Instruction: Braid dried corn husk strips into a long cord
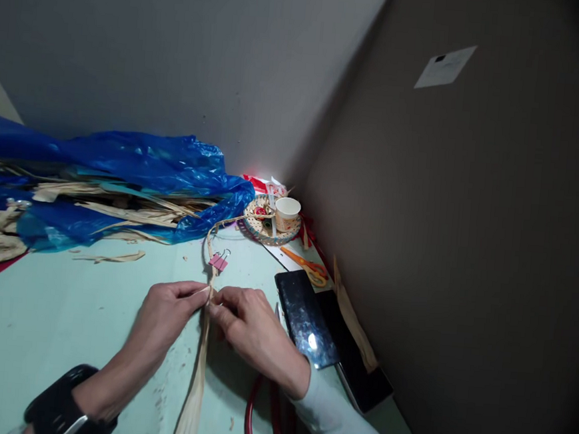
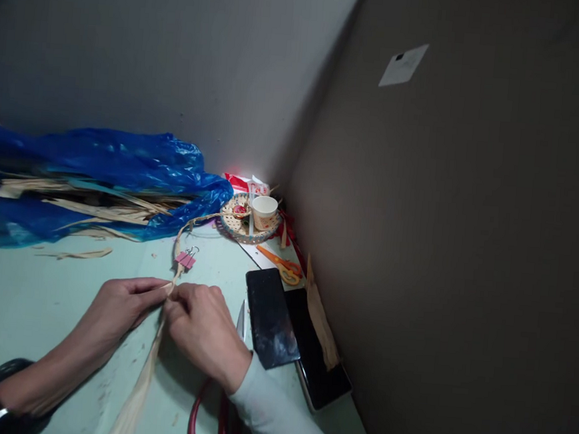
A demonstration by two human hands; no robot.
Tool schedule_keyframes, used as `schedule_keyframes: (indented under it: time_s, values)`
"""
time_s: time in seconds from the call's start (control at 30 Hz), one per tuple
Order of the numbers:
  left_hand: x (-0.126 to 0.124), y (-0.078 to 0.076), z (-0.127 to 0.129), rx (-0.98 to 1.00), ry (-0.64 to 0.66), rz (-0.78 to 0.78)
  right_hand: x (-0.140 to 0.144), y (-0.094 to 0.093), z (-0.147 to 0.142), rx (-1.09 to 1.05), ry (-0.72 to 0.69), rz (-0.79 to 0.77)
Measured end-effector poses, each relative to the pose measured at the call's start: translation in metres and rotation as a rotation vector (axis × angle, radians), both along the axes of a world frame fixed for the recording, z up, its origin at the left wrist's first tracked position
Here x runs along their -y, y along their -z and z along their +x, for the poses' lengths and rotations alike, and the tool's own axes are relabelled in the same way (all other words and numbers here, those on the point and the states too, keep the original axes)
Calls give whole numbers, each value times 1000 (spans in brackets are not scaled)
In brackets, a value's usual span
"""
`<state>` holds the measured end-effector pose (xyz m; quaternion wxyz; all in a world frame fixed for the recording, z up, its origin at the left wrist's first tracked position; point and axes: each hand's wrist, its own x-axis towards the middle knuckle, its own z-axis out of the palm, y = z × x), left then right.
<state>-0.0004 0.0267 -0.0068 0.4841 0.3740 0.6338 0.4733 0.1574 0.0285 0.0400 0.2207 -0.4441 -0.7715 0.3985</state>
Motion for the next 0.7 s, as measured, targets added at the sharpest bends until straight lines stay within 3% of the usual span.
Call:
schedule_keyframes:
  time_s: [0.13, 0.3, 0.47, 0.6, 0.7]
  values:
    - [-2, 3, 1, 47, -30, -6, 12, 13, -15, -91, 9, -42]
    - [-1, -3, -3, 171, 45, -62, 19, 22, -25, 179, 54, 130]
    - [4, -8, -6, 242, 93, -50, 18, 22, -26, 320, 39, 199]
    - [3, -8, -4, 253, 76, -17, 7, 13, -14, 223, -23, 157]
    - [3, -9, -2, 257, 68, 0, -3, 8, -7, 56, 140, 142]
